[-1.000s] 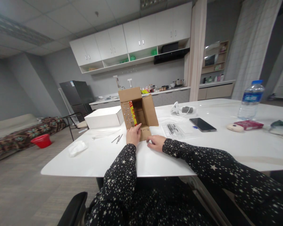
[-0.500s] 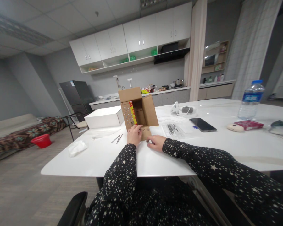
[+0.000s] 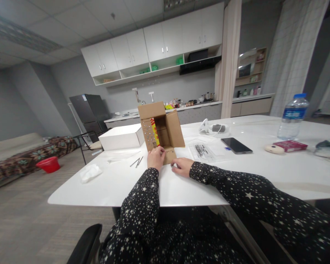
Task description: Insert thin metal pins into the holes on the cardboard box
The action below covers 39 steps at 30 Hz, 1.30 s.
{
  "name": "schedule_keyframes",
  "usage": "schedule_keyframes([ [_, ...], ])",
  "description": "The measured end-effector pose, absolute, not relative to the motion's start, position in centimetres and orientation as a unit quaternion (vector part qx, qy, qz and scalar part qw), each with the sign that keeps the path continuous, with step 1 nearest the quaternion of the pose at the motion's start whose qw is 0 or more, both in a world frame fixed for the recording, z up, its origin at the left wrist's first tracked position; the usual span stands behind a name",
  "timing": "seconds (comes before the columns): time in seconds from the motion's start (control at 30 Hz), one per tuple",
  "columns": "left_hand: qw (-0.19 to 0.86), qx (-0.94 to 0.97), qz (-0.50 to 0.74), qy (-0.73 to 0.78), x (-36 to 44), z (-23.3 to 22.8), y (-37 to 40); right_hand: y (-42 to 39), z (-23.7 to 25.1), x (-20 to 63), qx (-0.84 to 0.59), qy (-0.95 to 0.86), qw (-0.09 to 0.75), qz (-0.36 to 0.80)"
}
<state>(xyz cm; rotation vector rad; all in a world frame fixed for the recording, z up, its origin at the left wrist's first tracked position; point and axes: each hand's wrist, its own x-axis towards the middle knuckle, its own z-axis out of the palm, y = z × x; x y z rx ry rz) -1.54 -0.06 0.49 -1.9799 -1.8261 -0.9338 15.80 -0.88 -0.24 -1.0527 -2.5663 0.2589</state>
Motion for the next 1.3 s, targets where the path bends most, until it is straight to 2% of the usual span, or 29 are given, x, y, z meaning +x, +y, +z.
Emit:
schedule_keyframes([
  [0.7,0.136,-0.714,-0.292,-0.621,-1.0,0.6,-0.6,-0.7,-0.2,15.8,-0.367,-0.908,0.179,0.096],
  [0.97,0.057,-0.797,-0.227,-0.556,-0.5,0.6,-1.0,-0.4,-0.4,15.9,-0.346,-0.915,0.183,0.094],
  [1.3,0.034,-0.815,-0.201,-0.543,-1.1,0.3,-0.8,-0.8,-0.1,16.1,-0.352,-0.913,0.181,0.101],
])
